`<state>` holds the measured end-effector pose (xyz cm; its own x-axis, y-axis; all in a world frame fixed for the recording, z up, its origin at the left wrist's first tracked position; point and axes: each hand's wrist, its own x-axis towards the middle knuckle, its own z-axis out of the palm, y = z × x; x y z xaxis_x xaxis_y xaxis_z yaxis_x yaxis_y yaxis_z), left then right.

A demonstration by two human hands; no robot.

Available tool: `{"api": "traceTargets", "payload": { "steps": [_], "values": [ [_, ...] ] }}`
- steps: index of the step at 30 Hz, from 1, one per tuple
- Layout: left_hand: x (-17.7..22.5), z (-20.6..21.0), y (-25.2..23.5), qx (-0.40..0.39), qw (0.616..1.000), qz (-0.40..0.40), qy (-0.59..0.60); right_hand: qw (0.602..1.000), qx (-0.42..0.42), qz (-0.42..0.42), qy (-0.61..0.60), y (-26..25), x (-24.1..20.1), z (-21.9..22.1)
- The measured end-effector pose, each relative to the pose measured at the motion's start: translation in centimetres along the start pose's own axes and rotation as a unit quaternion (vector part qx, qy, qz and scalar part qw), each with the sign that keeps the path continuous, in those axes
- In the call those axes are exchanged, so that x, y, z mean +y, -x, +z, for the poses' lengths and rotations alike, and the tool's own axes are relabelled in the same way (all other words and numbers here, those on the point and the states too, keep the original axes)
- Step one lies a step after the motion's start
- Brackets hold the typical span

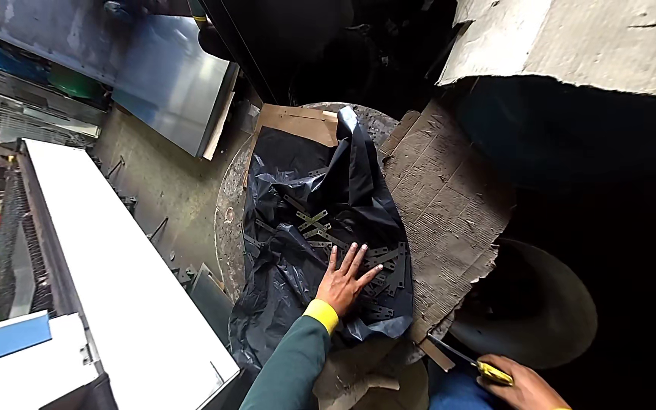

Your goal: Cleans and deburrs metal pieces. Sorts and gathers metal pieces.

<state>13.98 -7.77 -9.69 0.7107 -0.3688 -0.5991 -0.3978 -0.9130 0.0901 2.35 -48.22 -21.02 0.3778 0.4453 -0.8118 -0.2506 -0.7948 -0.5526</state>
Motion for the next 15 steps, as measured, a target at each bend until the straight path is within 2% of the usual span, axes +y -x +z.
{"api": "traceTargets", "payload": {
  "steps": [4, 9, 15],
  "values": [
    [0.0, -0.2, -1.0, -0.016, 1.000, 0.009, 0.006, 1.000, 0.000, 0.011, 0.011, -0.1, 0.2, 0.0],
    [-0.2, -1.3, -1.1, 0.046, 0.999, 0.020, -0.013, 1.000, -0.008, -0.009, 0.006, 0.0, -0.2, 0.4],
    [-0.3, -3.2, -2.6, 0.024, 1.000, 0.008, -0.015, 1.000, -0.004, -0.019, 0.006, 0.0, -0.5, 0.2]
  ]
}}
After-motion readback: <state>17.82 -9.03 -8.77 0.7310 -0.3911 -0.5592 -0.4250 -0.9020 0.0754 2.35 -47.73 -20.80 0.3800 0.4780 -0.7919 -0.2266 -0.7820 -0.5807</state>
